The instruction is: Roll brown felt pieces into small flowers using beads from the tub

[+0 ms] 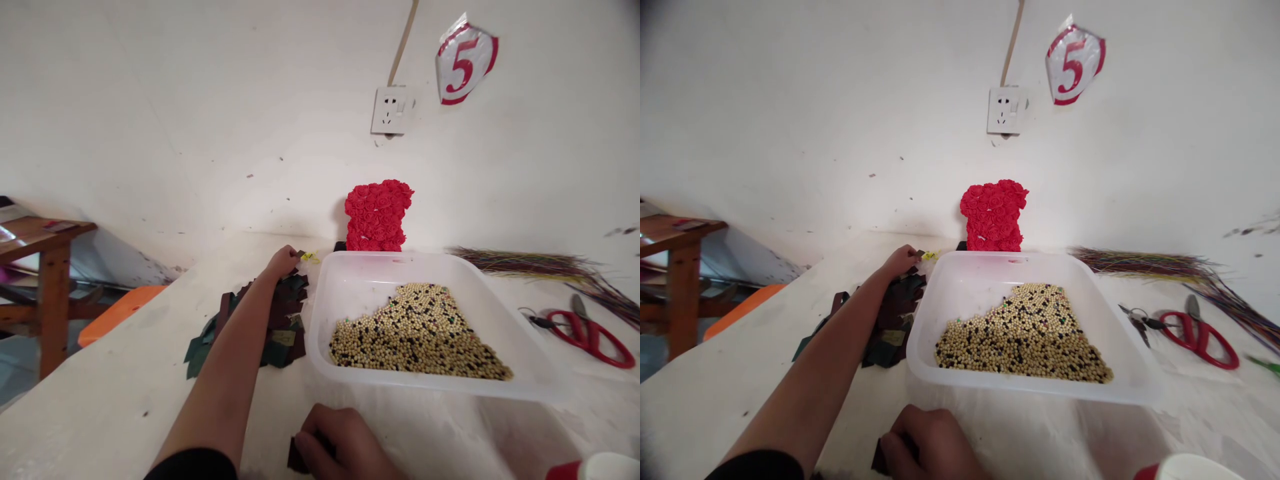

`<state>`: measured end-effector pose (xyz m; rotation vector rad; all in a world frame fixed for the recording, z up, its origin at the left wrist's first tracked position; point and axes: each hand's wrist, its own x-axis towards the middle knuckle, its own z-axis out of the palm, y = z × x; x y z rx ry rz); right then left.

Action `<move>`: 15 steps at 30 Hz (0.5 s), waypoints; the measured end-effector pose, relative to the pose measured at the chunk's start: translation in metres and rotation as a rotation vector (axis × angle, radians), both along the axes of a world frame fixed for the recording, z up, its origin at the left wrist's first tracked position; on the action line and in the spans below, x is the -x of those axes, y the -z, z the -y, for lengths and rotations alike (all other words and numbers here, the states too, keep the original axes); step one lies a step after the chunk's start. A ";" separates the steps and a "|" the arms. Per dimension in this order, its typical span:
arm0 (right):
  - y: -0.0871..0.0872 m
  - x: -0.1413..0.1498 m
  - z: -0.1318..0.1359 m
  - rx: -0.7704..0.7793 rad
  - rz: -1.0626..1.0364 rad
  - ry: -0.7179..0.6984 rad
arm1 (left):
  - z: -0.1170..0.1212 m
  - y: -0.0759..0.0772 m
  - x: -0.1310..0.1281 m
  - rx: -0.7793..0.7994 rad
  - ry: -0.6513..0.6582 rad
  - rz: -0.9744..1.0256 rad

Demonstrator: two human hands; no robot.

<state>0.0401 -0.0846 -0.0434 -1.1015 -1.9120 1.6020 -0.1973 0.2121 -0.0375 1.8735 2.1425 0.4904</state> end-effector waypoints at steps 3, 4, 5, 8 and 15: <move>0.002 0.001 -0.001 -0.029 0.008 -0.012 | 0.004 -0.001 0.001 -0.019 -0.004 -0.030; 0.002 0.001 -0.001 -0.034 0.011 -0.016 | 0.005 -0.001 0.002 -0.016 0.002 -0.038; 0.002 0.001 -0.001 -0.036 0.012 -0.019 | 0.007 -0.002 0.002 -0.008 0.014 -0.045; 0.001 0.001 -0.001 -0.038 0.020 -0.012 | 0.012 -0.002 0.002 0.023 0.082 -0.058; 0.007 0.000 0.002 -0.103 0.001 0.003 | 0.033 -0.002 -0.004 0.025 0.223 -0.132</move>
